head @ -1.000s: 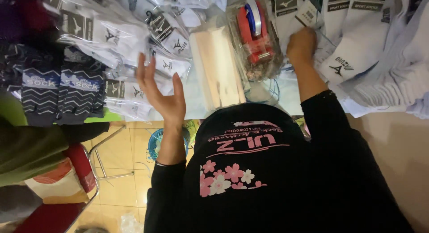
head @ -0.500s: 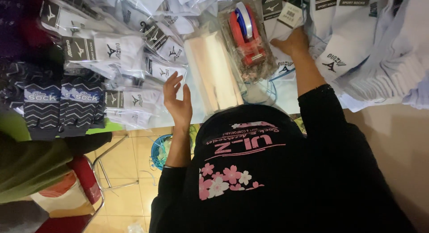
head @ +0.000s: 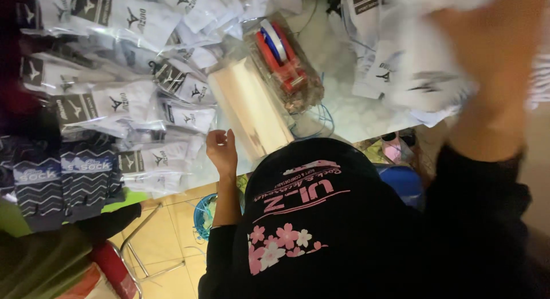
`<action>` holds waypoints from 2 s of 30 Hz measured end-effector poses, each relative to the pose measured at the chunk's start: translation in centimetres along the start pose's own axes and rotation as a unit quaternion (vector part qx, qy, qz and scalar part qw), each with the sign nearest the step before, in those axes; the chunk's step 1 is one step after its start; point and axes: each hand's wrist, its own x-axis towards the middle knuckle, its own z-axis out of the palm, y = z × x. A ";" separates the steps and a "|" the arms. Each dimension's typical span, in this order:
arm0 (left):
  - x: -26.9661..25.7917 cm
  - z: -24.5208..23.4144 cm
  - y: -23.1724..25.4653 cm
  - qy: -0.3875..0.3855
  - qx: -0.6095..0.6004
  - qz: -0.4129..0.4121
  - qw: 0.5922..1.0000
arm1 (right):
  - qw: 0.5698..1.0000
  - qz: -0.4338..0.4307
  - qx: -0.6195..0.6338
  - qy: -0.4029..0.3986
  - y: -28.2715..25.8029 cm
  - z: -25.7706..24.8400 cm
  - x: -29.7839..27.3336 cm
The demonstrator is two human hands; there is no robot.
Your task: Packaging pairs of socks into clear plastic sleeves at a high-speed, efficient pace.
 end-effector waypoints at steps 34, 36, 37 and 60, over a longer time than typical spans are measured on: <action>0.1 1.1 0.9 -0.083 0.019 -0.043 0.995 | 0.972 -0.068 0.224 -0.001 11.3 -12.1 -12.3; 0.3 -0.2 5.2 -0.106 -0.043 -0.170 0.979 | 0.995 -0.053 -0.036 -0.079 11.5 -12.5 -12.4; 0.4 0.1 4.9 -0.105 -0.042 -0.170 0.979 | 0.995 -0.054 -0.034 -0.079 11.0 -12.0 -11.3; 0.5 -0.5 7.1 -0.197 -0.310 -0.304 0.879 | 0.867 -0.012 -0.273 -0.416 8.0 -4.4 -5.0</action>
